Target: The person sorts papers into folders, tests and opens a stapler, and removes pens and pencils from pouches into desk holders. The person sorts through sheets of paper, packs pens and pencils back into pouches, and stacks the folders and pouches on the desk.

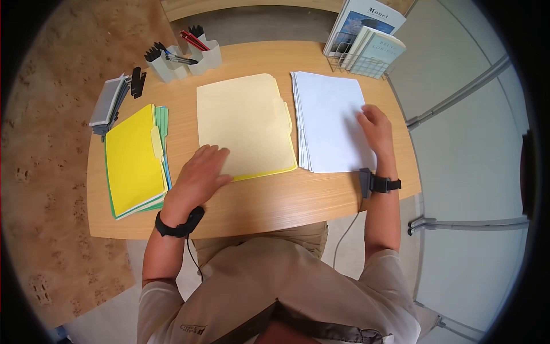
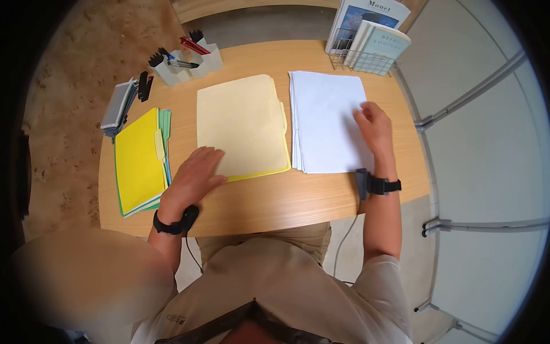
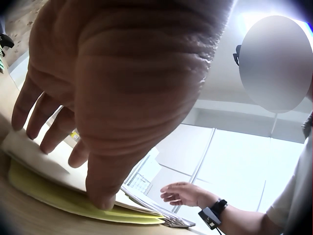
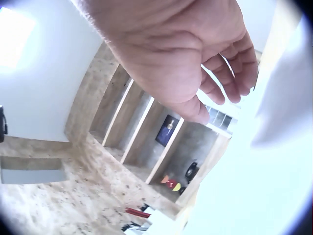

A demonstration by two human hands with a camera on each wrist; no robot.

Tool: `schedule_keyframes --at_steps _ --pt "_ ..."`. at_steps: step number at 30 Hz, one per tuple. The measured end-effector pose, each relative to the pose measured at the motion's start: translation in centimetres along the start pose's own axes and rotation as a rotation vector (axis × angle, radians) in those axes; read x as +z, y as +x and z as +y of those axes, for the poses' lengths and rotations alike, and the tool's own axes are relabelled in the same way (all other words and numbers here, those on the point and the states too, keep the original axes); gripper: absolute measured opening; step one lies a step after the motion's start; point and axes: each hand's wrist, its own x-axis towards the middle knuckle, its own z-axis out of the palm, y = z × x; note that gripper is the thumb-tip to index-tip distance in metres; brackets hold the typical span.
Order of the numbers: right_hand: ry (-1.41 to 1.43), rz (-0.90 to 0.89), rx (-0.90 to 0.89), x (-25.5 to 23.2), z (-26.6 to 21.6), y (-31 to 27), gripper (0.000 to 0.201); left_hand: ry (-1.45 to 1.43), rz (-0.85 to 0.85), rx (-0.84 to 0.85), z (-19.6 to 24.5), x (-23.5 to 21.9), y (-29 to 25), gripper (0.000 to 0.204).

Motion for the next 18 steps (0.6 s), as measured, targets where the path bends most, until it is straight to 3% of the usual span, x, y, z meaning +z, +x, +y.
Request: schedule_keyframes --at_steps 1,2,3,5,6,10,12,14,18 --pt "-0.177 -0.009 0.02 -0.7 0.9 -0.4 0.041 -0.004 0.002 -0.004 0.2 -0.3 0.2 0.048" --pt "-0.178 -0.013 0.017 -1.0 1.0 -0.9 0.041 -0.038 -0.045 -0.046 0.5 -0.8 0.5 0.035" --pt "-0.2 -0.027 0.122 -1.4 1.0 -1.6 0.048 -0.072 -0.095 -0.086 0.7 -1.1 0.6 0.023" --pt "-0.175 -0.086 0.293 -1.9 0.4 -2.4 0.06 -0.071 -0.062 -0.101 0.7 -0.5 0.5 0.016" --pt "-0.171 -0.085 0.297 -1.8 0.5 -2.6 0.06 -0.067 -0.028 -0.114 0.6 -0.2 0.5 0.013" --pt "-0.16 -0.048 0.307 -1.6 0.8 -2.9 0.05 0.005 0.033 -0.109 0.5 0.1 0.4 0.011" --pt "-0.144 -0.039 0.307 -1.6 1.3 -2.6 0.045 -0.082 0.173 -0.033 0.9 -0.1 0.1 0.007" --pt "-0.103 -0.015 0.276 -1.5 2.3 -2.4 0.029 -0.109 0.159 -0.057 1.2 -0.5 -0.2 0.007" --pt "-0.125 0.01 0.229 -1.5 3.1 -2.3 0.02 -0.271 0.086 -0.167 1.9 -1.6 -0.9 0.008"
